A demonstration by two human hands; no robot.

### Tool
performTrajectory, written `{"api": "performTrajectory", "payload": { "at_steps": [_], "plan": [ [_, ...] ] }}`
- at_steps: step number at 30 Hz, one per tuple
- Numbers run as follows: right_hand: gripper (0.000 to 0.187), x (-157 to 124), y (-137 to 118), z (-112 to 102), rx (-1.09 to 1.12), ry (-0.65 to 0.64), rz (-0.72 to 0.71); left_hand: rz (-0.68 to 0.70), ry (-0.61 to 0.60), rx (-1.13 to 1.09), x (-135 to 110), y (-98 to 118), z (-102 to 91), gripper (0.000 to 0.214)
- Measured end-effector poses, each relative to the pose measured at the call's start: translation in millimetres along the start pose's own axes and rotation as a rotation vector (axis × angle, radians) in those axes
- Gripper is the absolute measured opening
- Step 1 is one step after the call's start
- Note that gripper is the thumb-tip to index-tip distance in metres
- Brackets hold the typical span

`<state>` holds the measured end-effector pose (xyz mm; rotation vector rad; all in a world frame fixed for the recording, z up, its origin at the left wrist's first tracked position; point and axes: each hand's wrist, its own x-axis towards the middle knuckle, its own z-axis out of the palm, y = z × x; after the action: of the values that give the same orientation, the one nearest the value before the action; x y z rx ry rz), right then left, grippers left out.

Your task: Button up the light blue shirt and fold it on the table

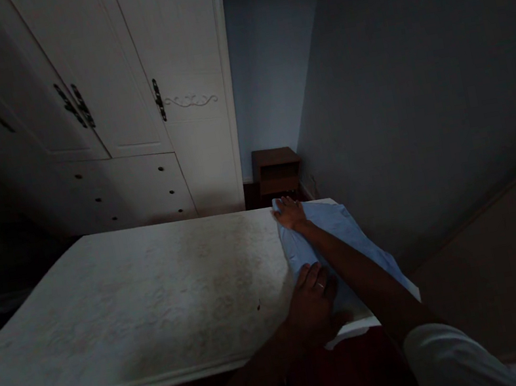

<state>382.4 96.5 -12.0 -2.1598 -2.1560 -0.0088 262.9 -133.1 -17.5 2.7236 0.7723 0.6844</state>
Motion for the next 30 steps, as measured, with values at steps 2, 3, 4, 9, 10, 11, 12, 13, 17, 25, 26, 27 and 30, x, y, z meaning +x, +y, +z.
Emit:
{"api": "performTrajectory", "payload": {
  "at_steps": [2,3,4,9,10,11,12,13,17,25,26,27,30],
  "plan": [
    [0.06,-1,0,0,0.006,0.009,-0.001,-0.016,0.019,-0.014,-4,3,2.2,0.072],
    [0.059,-1,-1,0,0.008,0.013,-0.001,-0.024,0.033,-0.023,-5,5,3.1,0.07],
    [0.059,-2,-1,-1,0.009,0.016,-0.001,-0.031,0.051,-0.032,-7,7,3.8,0.069],
    [0.059,-7,-5,-7,0.003,0.035,-0.001,-0.038,0.089,-0.072,-16,13,2.4,0.061],
    [0.059,-9,-6,-8,-0.001,0.04,-0.001,-0.032,0.088,-0.077,-19,13,1.7,0.06],
    [0.059,-11,-7,-9,-0.006,0.047,-0.003,-0.025,0.084,-0.08,-21,13,1.0,0.059],
    [0.059,-12,-8,-11,-0.011,0.054,-0.004,-0.012,0.077,-0.08,-25,13,0.3,0.06],
    [0.059,-14,-9,-13,-0.016,0.062,-0.005,0.004,0.067,-0.078,-29,12,-0.3,0.061],
    [0.062,-22,-17,-23,-0.038,0.101,0.001,0.057,0.038,-0.09,-49,11,-5.2,0.072],
    [0.075,-113,-52,-39,0.072,0.183,-0.24,-0.179,0.075,-0.068,-95,-25,-41.9,0.061],
    [0.076,-131,-50,-40,0.086,0.204,-0.26,-0.191,0.097,-0.042,-100,-33,-48.3,0.057],
    [0.077,-149,-44,-40,0.096,0.233,-0.26,-0.198,0.121,-0.014,-106,-41,-54.7,0.054],
    [0.075,-195,-11,-39,0.113,0.276,-0.175,-0.229,0.185,0.059,-124,-65,-73.7,0.046]
  ]
}}
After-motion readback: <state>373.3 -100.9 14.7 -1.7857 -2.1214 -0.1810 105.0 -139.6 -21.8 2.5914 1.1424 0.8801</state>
